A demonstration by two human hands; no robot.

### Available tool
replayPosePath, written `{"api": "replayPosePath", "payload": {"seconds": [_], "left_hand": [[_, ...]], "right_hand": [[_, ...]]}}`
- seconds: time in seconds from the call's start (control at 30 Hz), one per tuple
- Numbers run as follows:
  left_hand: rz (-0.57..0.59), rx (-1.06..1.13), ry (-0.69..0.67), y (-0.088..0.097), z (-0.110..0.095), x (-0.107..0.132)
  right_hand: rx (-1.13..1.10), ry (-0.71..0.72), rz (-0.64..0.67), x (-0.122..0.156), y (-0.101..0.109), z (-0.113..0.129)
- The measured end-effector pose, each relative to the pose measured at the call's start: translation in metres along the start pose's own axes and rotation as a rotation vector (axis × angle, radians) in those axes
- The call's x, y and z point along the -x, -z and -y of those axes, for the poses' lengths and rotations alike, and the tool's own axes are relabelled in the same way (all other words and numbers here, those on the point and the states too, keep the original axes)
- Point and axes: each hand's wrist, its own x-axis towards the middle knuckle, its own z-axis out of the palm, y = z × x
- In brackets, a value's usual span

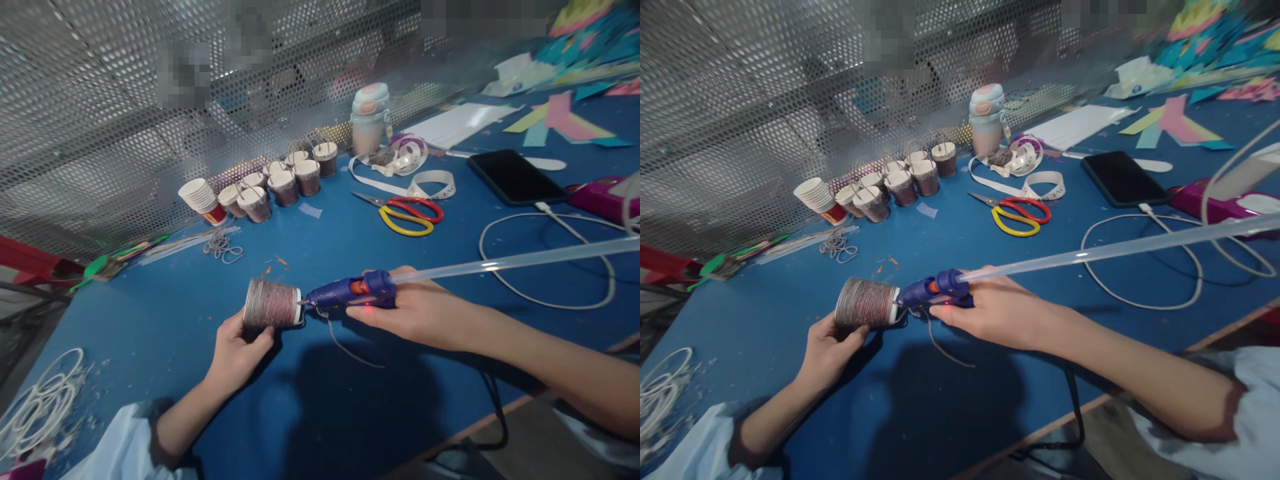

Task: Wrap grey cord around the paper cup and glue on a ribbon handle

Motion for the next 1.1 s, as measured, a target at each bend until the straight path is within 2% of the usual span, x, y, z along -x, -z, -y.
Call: {"api": "replayPosePath", "payload": {"seconds": [0.13, 0.3, 0.4, 0.5, 0.6, 0.7, 0.8, 0.9, 1.03, 1.1], "left_hand": [[0.019, -0.012, -0.026, 0.001, 0.000, 0.001], [0.038, 0.027, -0.083, 0.002, 0.002, 0.003], [0.039, 0.059, -0.068, 0.001, 0.003, 0.004], [0.016, 0.096, 0.005, 0.001, 0.003, 0.003], [-0.009, 0.162, 0.093, 0.000, 0.003, 0.001], [0.000, 0.237, 0.154, -0.002, 0.004, -0.001], [-0.007, 0.294, 0.189, -0.004, 0.008, -0.002], [-0.029, 0.325, 0.213, -0.005, 0.010, -0.003], [-0.041, 0.312, 0.212, -0.005, 0.006, -0.003], [-0.037, 0.297, 0.198, -0.005, 0.002, -0.003]], "right_hand": [[-0.100, -0.032, -0.023, -0.003, 0.004, -0.002], [-0.161, -0.006, -0.067, -0.011, 0.009, -0.007], [-0.064, -0.055, -0.075, -0.025, 0.010, -0.015], [0.131, -0.120, -0.108, -0.045, 0.006, -0.027], [0.269, -0.101, -0.134, -0.061, -0.001, -0.039], [0.312, -0.085, -0.169, -0.066, -0.006, -0.047], [0.335, -0.094, -0.194, -0.058, -0.005, -0.050], [0.356, -0.141, -0.255, -0.038, 0.002, -0.046], [0.350, -0.174, -0.423, -0.009, 0.008, -0.025], [0.292, -0.108, -0.413, -0.003, 0.007, -0.009]]}}
